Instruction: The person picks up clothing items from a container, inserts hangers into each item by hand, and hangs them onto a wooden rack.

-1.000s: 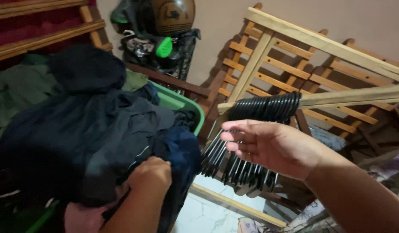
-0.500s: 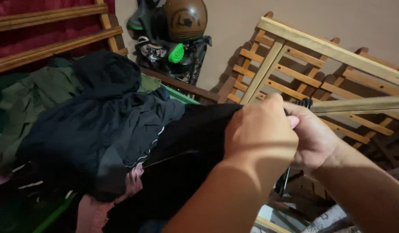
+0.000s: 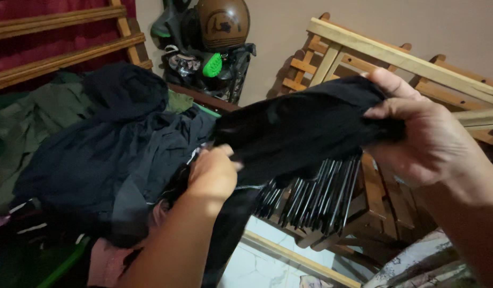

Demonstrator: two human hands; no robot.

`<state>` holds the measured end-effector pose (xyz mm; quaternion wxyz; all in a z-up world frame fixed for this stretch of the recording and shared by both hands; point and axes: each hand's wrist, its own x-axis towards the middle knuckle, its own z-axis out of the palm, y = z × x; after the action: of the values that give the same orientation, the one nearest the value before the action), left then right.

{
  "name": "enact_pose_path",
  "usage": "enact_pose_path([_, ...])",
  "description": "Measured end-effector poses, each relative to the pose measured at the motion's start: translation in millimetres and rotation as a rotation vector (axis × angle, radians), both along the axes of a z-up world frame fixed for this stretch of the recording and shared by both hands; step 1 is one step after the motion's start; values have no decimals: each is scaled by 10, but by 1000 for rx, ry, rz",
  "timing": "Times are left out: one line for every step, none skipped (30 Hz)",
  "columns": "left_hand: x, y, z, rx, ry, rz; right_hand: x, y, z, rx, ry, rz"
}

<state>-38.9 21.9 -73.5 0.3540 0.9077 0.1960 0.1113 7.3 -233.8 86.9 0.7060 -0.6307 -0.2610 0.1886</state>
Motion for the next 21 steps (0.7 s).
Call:
enact_pose_path([32,-33,75,-65,23,80,-26,6,25,-37,77,-82])
enact_pose_path([41,-77,189,-67,16,74,-48,11,47,-73,154,-165])
enact_pose_path([8,-125,327,-95,-162,227,-82,24,36,-72,157,-170])
enact_pose_path([-34,-182,496,-125,-339,382,-115,33,12,-125,190,-131])
enact_pose_path([-77,-252,686,-177,-478,360,-137,36,-13,-179,224,-88])
enact_pose_path([-142,-379,867,-176,-757,304,-163,37,-58,-179,228,-88])
enact_pose_path([-160,-573,1087,-473,-828,262,-171,48,-93,-186,235,-96])
enact_pose_path([-230,-795,1276,-309,-841,197,-174,61,-123,-197,247,-100])
enact_pose_path([-326,-975,1434,-238,-833,88,-184,72,-154,-210,257,-110])
enact_pose_path([-417,-1130,1574,-182,-818,-29,-194,79,-167,-218,262,-113])
enact_pose_path([-487,-1257,1706,-150,-792,-147,-199,97,-167,-224,267,-119])
enact_pose_path([-538,-1318,1782,-137,-773,-228,-202,106,-155,-228,268,-124])
enact_pose_path([-566,-1387,1823,-125,-755,-318,-197,98,-147,-228,261,-135])
enact_pose_path([-552,-1390,1798,-114,-747,-384,-194,78,-145,-229,258,-144])
enact_pose_path([-567,-1447,1808,-96,-774,-408,-188,46,-133,-227,250,-153])
enact_pose_path([-551,-1456,1777,-74,-804,-424,-191,-3,-124,-223,240,-163])
enact_pose_path([-535,-1439,1728,-50,-847,-410,-187,-36,-135,-222,224,-165])
enact_pose_path([-506,-1418,1687,-14,-893,-383,-180,-81,-137,-226,215,-171])
enact_pose_path([-464,-1373,1645,28,-938,-346,-163,-134,-131,-228,203,-188])
enact_pose_path([-416,-1320,1608,72,-994,-299,-139,-195,-122,-232,189,-203])
enact_pose_path([-347,-1234,1583,102,-984,-237,-115,-276,-99,-237,167,-227])
